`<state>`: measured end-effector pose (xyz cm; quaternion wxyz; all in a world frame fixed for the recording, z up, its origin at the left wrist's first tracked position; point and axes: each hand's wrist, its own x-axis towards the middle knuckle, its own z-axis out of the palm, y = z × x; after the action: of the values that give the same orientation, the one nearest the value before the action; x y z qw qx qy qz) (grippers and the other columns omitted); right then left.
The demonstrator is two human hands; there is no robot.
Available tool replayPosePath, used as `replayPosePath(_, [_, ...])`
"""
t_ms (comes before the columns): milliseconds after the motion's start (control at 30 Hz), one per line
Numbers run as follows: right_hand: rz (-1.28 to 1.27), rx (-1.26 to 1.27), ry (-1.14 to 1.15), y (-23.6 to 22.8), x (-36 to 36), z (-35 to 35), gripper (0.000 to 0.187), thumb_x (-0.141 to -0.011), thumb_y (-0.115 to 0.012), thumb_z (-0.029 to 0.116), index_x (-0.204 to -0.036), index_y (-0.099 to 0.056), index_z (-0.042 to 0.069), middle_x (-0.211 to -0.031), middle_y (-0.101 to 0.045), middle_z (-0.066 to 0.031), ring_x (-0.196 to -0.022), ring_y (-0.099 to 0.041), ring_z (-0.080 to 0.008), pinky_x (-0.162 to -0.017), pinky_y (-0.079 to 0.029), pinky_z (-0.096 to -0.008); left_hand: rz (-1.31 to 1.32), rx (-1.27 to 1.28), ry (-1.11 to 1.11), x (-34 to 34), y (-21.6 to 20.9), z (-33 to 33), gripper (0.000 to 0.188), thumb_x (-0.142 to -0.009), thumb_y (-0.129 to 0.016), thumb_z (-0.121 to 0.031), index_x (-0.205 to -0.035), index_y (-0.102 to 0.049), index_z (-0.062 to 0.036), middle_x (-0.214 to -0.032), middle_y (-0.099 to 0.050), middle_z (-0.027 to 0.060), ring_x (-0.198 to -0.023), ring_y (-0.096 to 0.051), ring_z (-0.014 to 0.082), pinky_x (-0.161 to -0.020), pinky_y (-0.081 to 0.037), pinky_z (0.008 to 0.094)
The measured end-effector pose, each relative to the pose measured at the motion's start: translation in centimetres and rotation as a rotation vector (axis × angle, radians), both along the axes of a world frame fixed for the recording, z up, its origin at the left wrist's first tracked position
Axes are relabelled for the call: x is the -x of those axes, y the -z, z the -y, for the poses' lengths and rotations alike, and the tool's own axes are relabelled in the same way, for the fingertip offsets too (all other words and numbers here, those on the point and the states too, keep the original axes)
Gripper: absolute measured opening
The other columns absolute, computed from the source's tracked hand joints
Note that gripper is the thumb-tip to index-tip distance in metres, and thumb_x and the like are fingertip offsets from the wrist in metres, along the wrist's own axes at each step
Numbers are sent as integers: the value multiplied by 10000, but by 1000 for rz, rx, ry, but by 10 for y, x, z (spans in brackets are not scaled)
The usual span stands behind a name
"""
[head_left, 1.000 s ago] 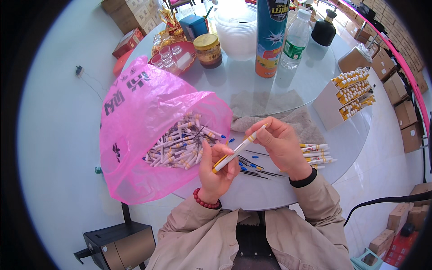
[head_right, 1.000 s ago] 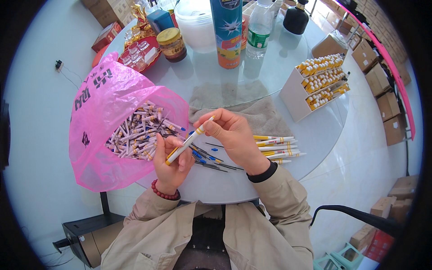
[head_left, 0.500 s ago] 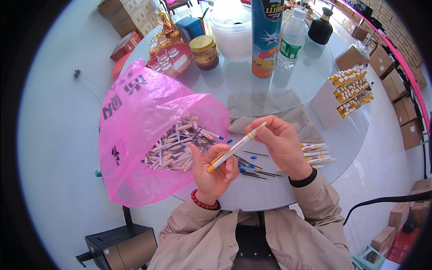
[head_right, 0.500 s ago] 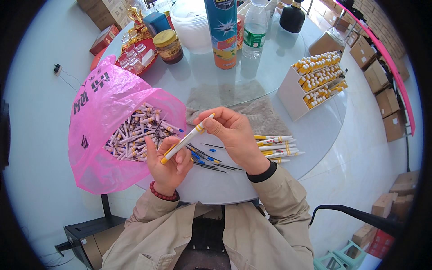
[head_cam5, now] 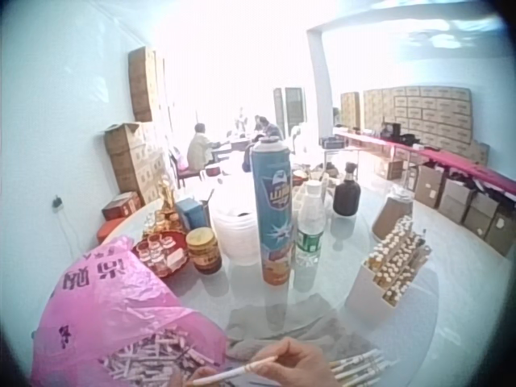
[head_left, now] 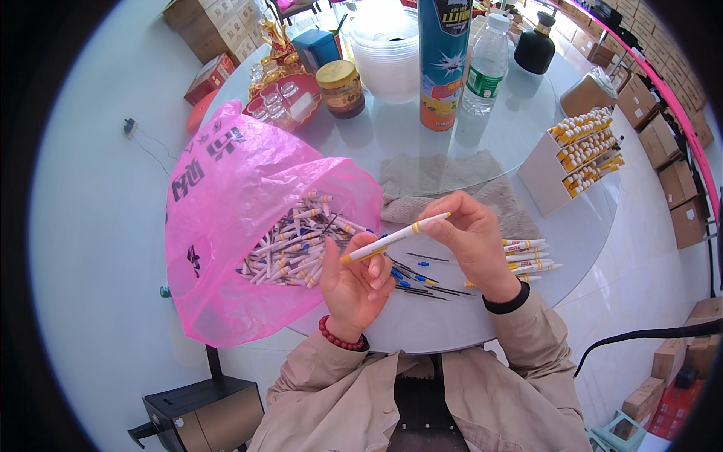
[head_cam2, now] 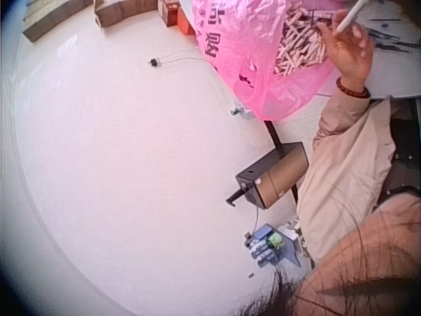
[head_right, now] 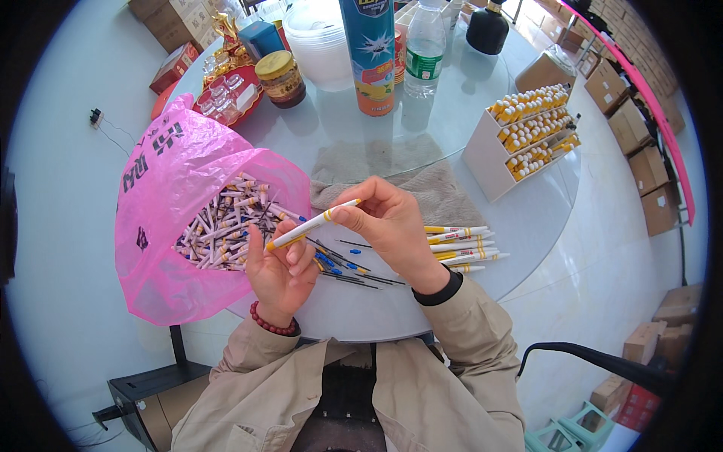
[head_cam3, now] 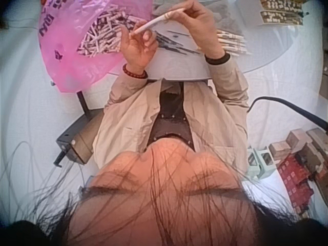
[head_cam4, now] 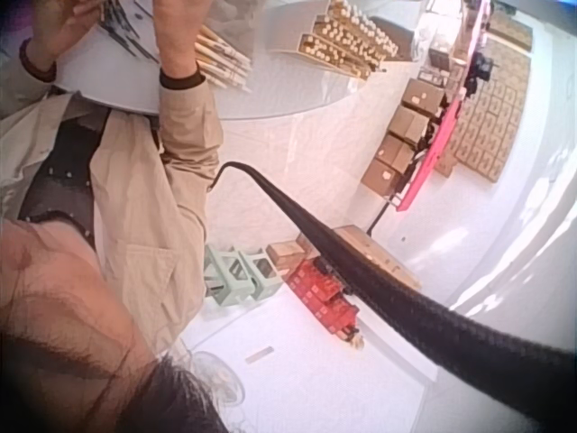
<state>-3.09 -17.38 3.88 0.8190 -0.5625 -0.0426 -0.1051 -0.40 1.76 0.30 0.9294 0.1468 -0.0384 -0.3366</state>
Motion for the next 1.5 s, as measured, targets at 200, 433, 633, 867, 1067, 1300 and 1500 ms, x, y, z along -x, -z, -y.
replayPosePath(200, [36,63,60,0,1,1,150,-835,-728,99,-880,-601,34,-864,-651,-42,-784,-583,-73,-706,-476,-214,-20,-24,2,0,0,0,420,-1002,-364,-424,-1151,-516,-62,-721,-525,59,-613,-454,132,-440,-347,221])
replayPosePath(433, [165,233,177,3,0,1,199,-772,-785,109,-817,-604,42,-818,-647,-38,-747,-573,-68,-672,-460,-215,-66,-61,28,-1,2,1,372,-1026,-355,-366,-1096,-571,-71,-682,-506,21,-572,-428,97,-419,-340,207])
replayPosePath(633, [206,343,154,3,2,4,176,-785,-740,6,-849,-578,29,-867,-625,-76,-816,-599,-132,-751,-472,-270,-77,-96,7,-1,3,2,413,-1014,-359,-423,-1078,-586,-84,-663,-492,-2,-551,-409,75,-422,-318,202])
replayPosePath(867, [230,398,152,1,3,4,181,-777,-744,0,-849,-581,33,-869,-627,-76,-813,-598,-130,-747,-468,-265,-75,-125,0,-1,4,3,405,-1009,-369,-433,-1066,-593,-99,-653,-478,-5,-552,-402,74,-428,-308,199])
replayPosePath(1067, [314,391,140,2,5,4,231,-741,-776,12,-871,-589,45,-873,-628,-81,-808,-601,-141,-718,-471,-270,-70,-264,98,0,6,4,393,-1003,-366,-452,-1009,-525,-93,-682,-478,12,-555,-411,89,-430,-307,197])
replayPosePath(1300, [508,373,114,2,4,-1,298,-694,-832,87,-895,-612,65,-874,-635,-83,-779,-613,-158,-679,-470,-268,-16,-385,182,2,2,7,380,-1000,-371,-446,-981,-473,-79,-716,-495,38,-552,-435,97,-434,-313,197])
replayPosePath(1500, [575,403,99,0,4,-1,290,-682,-842,99,-876,-629,74,-874,-646,-82,-772,-634,-152,-653,-486,-256,-26,-393,162,3,1,8,368,-1004,-374,-435,-986,-480,-84,-715,-484,34,-541,-422,97,-430,-308,201])
